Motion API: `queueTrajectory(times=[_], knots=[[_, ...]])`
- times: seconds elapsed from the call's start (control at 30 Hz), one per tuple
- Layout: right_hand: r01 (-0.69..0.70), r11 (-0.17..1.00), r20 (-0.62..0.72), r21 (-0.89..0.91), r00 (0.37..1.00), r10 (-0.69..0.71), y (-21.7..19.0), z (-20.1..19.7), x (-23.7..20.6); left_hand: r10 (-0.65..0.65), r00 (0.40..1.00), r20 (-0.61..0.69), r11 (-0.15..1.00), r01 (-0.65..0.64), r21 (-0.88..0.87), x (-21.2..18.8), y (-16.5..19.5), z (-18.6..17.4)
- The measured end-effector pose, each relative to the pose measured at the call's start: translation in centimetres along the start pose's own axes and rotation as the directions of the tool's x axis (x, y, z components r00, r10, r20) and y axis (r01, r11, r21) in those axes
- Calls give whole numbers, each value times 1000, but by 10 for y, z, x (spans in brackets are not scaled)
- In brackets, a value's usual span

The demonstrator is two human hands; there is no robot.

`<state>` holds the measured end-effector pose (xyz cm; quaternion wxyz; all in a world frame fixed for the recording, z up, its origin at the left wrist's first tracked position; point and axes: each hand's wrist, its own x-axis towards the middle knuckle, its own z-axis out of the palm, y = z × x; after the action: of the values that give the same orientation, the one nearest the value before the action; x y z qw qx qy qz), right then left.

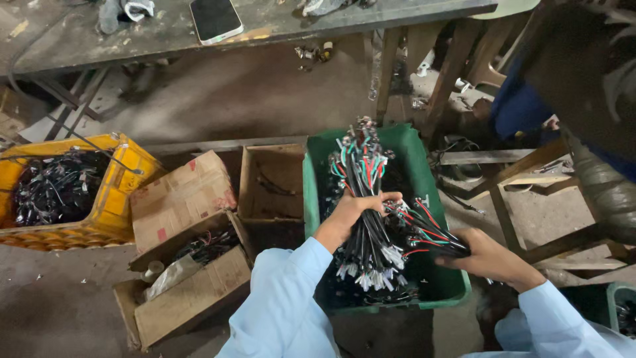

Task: The person sits on the floor and gathers wire harnesses with colored wires and white connectors from a green bin, aligning and bundling them in their hands. They transfer bundles between bins and reach back into the bin to collect more harnesses, repeating the gathering process.

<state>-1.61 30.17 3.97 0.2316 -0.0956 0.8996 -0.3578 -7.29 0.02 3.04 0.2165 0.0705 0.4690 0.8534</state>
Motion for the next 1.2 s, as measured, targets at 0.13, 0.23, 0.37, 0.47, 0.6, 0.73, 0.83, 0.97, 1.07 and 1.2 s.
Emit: queueTrajectory(times=[0.13, 0.23, 0.37, 0.47, 0.6, 0.73, 0.83, 0.97, 1.07, 1.2], knots=[[134, 987, -54, -87, 989, -139, 13, 7, 5, -41, 998, 38, 999, 39, 33, -2, -2, 8], [-17, 990, -53, -141, 999, 10, 32, 9, 10, 43, 999, -13, 994, -42, 104, -2, -9, 13], [-85, 953, -302, -290, 953, -7, 51, 12, 13, 14, 965, -261, 988, 27, 153, 1, -16, 14], [-229, 900, -403, -372, 913, 66, 52, 16, 11, 29, 963, -269, 976, 30, 215, 2, -16, 13], [-330, 827, -395, -455, 907, 145, 35, 22, 7, 98, 960, -261, 946, -8, 324, -2, -16, 20], [-272, 855, -358, -442, 927, 110, 13, 31, 9, 173, 950, -259, 828, 2, 561, -10, -11, 32], [-254, 857, -330, -449, 938, 105, 5, 33, 11, 180, 945, -272, 735, 55, 676, -15, -6, 36], [-162, 904, -297, -395, 954, 41, 10, 22, 14, 200, 926, -321, 794, 39, 607, -12, -4, 35], [-112, 915, -203, -388, 979, 34, 19, 13, 15, 236, 911, -339, 920, -97, 379, -5, -4, 28], [-109, 937, -155, -332, 986, 59, 30, 15, 17, 75, 932, -354, 980, -3, 199, -4, -3, 14]])
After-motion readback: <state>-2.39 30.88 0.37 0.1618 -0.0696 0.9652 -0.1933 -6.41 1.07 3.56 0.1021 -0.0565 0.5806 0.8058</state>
